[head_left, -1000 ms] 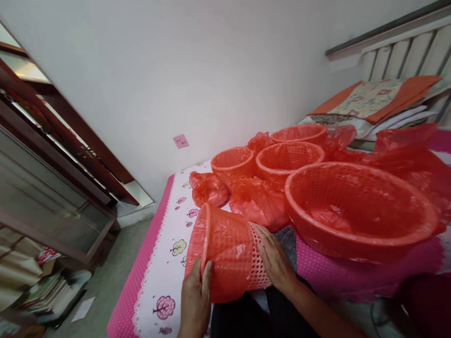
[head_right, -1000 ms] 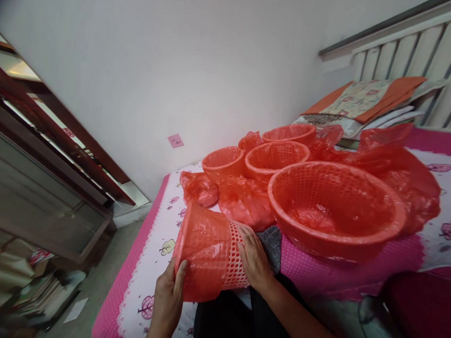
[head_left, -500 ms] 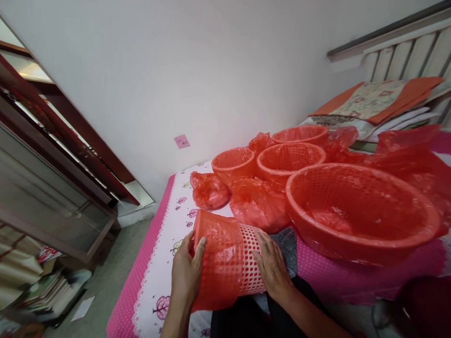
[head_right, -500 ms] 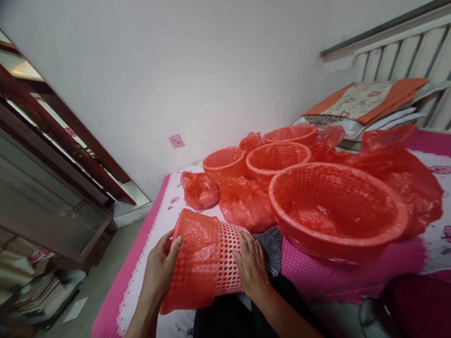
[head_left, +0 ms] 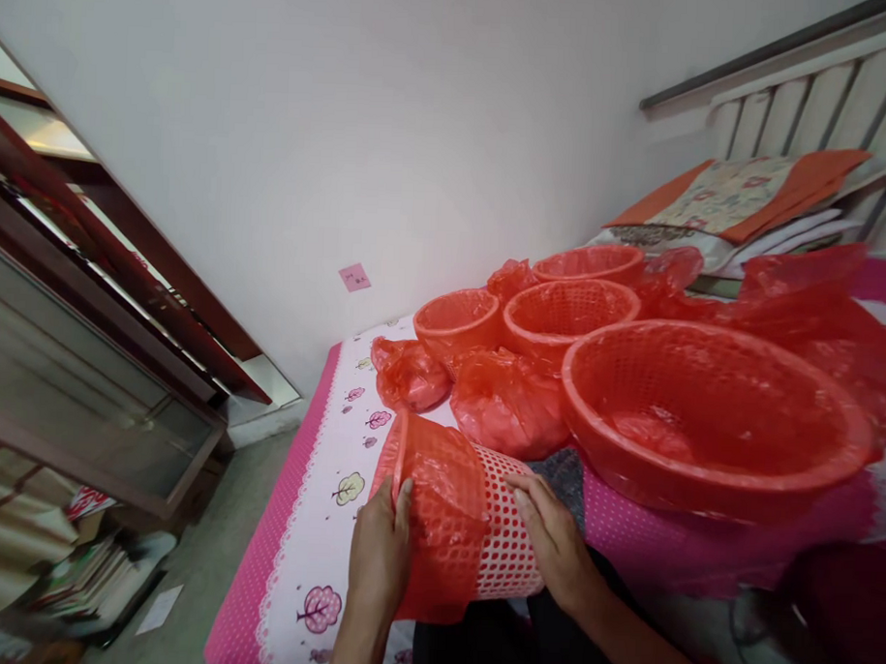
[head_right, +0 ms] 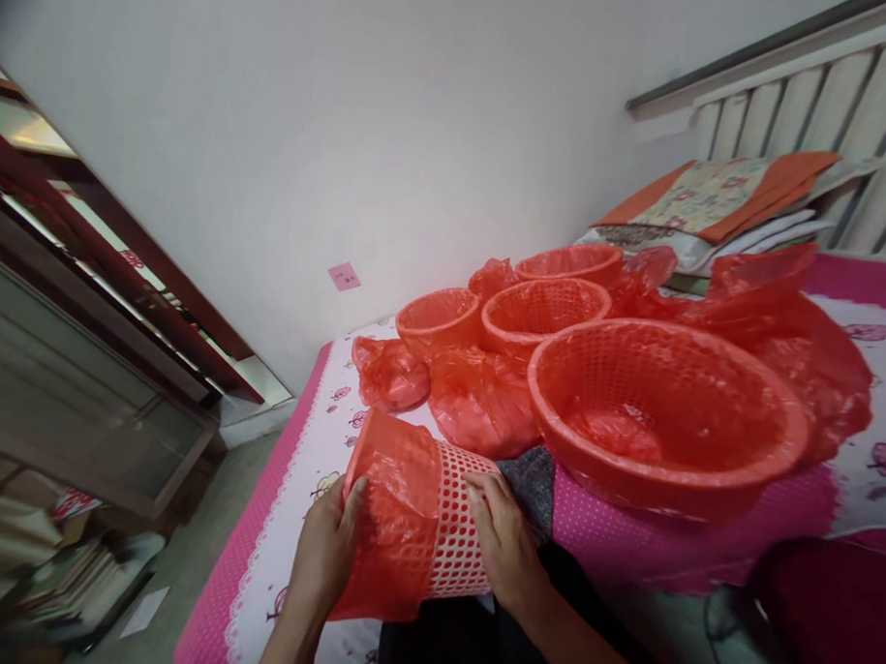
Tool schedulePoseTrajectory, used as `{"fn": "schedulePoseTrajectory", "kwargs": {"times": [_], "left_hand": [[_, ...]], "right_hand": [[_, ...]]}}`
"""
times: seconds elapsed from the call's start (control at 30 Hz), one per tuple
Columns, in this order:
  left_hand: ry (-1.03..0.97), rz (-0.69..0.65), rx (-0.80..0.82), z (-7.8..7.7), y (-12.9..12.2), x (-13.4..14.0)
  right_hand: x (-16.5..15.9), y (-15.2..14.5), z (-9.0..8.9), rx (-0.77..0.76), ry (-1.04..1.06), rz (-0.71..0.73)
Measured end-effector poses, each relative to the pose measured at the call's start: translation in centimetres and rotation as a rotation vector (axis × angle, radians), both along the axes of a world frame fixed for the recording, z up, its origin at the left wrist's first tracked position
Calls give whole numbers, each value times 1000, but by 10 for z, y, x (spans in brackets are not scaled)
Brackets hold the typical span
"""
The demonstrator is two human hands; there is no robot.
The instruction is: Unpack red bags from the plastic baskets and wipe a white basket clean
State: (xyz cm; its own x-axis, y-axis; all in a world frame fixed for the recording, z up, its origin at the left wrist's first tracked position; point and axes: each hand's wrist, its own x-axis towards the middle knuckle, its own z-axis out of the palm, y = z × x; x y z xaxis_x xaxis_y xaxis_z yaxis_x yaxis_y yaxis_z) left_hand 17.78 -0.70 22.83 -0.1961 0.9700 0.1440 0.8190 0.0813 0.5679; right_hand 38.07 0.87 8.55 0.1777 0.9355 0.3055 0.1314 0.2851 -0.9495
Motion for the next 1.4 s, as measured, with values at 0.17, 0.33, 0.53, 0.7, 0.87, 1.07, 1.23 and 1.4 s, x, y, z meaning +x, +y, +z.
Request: {"fn": "schedulePoseTrajectory", "kwargs": {"times": [0.17,0.33,0.53,0.7,0.87,1.07,1.23,1.4], "left_hand": [[-27,-21,-46,-5,-16,10],[28,-53,12,-15,-25,9],[70,-75,51,-25,-28,-1],[84,-58,94,-33,-31,-6],[47,-150,29,-29,-36,-9],[25,-174,34,-28,-40,-21],[-39,-174,41,-28,-42,-28],[-97,-213,17,-23,-44,-25]], "right_hand": [[-12,-3,40,-500,708,374],[-16,-7,51,-417,838,503],[9,4,41,-490,835,260],[14,4,43,-564,771,283],[8,6,41,-467,693,358],[20,14,25,-433,615,183],[27,16,3,-195,307,5],[15,10,-28,166,-195,-95]]}}
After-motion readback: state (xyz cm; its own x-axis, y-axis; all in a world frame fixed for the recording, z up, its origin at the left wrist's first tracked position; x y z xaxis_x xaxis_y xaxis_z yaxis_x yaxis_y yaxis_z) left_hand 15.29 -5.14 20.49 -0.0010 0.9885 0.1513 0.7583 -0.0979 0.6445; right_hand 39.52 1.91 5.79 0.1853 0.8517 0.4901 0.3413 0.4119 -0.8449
